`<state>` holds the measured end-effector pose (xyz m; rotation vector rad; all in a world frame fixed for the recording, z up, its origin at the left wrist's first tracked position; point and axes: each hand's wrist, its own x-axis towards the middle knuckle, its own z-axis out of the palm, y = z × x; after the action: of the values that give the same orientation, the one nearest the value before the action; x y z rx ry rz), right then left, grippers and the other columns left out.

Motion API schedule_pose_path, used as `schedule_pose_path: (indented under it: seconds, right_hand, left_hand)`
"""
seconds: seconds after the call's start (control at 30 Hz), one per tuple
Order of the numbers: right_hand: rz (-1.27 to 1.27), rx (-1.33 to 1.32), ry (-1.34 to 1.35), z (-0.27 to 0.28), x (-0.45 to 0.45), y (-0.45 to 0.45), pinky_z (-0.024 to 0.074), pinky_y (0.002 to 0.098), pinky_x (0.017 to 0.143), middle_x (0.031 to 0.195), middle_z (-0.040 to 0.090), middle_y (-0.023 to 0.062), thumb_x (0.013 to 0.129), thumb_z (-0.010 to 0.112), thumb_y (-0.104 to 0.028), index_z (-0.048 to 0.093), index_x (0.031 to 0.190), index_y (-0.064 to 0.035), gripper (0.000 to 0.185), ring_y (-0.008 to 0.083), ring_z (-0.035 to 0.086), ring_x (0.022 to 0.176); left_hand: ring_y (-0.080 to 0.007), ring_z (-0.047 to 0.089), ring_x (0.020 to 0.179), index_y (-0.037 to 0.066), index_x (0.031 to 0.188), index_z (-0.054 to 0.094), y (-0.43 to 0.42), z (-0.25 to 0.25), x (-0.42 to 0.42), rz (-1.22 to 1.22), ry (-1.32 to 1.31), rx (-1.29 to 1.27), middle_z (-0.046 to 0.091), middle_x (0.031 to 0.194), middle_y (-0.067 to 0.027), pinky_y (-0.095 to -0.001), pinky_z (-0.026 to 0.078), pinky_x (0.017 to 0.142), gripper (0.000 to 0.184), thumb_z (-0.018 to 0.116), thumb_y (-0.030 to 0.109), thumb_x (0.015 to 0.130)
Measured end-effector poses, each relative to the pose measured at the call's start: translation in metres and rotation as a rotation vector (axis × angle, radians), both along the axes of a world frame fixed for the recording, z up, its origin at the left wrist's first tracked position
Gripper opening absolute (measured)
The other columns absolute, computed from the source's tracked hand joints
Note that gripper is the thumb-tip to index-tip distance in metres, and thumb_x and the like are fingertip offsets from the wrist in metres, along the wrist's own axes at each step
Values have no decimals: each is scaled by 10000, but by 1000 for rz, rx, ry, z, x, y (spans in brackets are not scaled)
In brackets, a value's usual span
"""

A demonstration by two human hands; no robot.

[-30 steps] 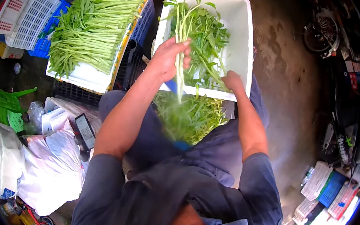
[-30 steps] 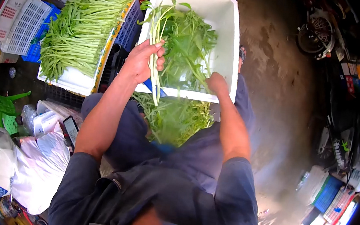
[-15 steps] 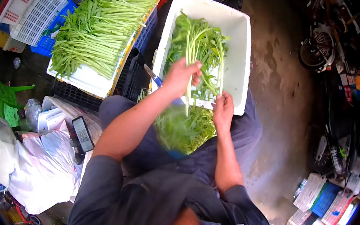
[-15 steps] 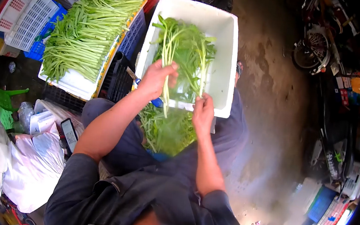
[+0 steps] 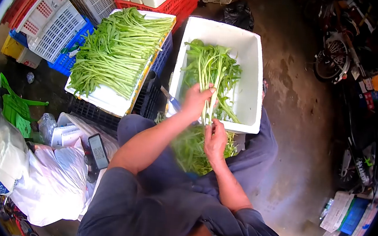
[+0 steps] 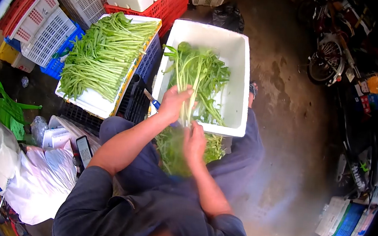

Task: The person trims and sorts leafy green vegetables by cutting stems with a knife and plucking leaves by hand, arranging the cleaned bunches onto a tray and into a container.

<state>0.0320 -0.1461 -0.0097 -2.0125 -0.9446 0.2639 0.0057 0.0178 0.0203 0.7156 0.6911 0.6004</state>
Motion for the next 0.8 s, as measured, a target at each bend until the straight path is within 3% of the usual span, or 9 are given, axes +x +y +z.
schedule_pose_path:
  seconds: [0.07,0.2,0.23,0.33,0.43,0.53,0.57,0.67,0.8]
  right_hand:
    - [51,11,-75,-9,-1,0,500,357,688,876,590,140,903,683,-77,584,1182,32,315,246,583,737]
    - [186,106,173,17,10,1,504,336,743,1031,581,118,872,710,-98,576,1196,43,378,186,578,802]
    - [166,164,252,15,20,4,506,318,781,1177,553,118,881,708,-118,553,1244,54,431,158,583,854]
    - [91,378,188,28,57,29,513,313,791,1231,566,169,874,725,-199,545,1279,57,511,195,621,884]
    - [107,334,246,46,91,55,513,298,800,1251,582,166,910,705,-227,521,1312,67,530,172,625,876]
    - [220,325,584,31,115,75,512,290,782,1200,620,134,941,683,-236,501,1346,51,529,153,627,849]
    - [284,321,578,26,119,75,504,282,739,1018,674,61,961,667,-238,570,1276,28,423,132,614,798]
    - [326,125,674,16,130,69,486,284,668,872,678,14,974,653,-219,658,1114,8,266,113,584,737]
    - [278,154,412,20,118,61,464,312,603,745,653,33,984,640,-219,684,948,9,235,123,548,656]
  left_hand:
    - [-188,659,752,10,1204,564,1,-3,0,9,58,44,664,942,-95,-307,578,640,328,692,102,916]
    - [-186,659,776,-5,1211,574,4,-4,-2,-23,109,119,672,973,-109,-303,572,666,335,691,97,914]
    - [-184,659,782,-7,1202,581,6,-8,-1,-38,107,137,673,979,-107,-298,568,669,318,684,94,918]
    - [-166,651,785,-5,1177,605,1,-13,1,-95,106,199,675,989,-94,-284,553,671,261,657,82,937]
    - [-136,633,771,1,1169,620,-4,1,3,-175,6,201,673,984,-73,-269,537,658,228,631,75,954]
    - [-112,613,746,6,1174,627,-6,8,1,-230,-25,166,670,971,-60,-259,521,643,224,624,79,962]
    - [-105,607,737,8,1176,628,-4,9,0,-241,-14,156,669,967,-58,-257,516,638,225,624,82,964]
    - [-98,599,721,8,1155,633,0,6,-2,-227,-66,146,664,949,-53,-249,500,617,212,632,99,964]
    - [-126,600,684,-12,1051,638,3,1,2,-249,70,190,653,885,-60,-265,488,595,175,642,138,961]
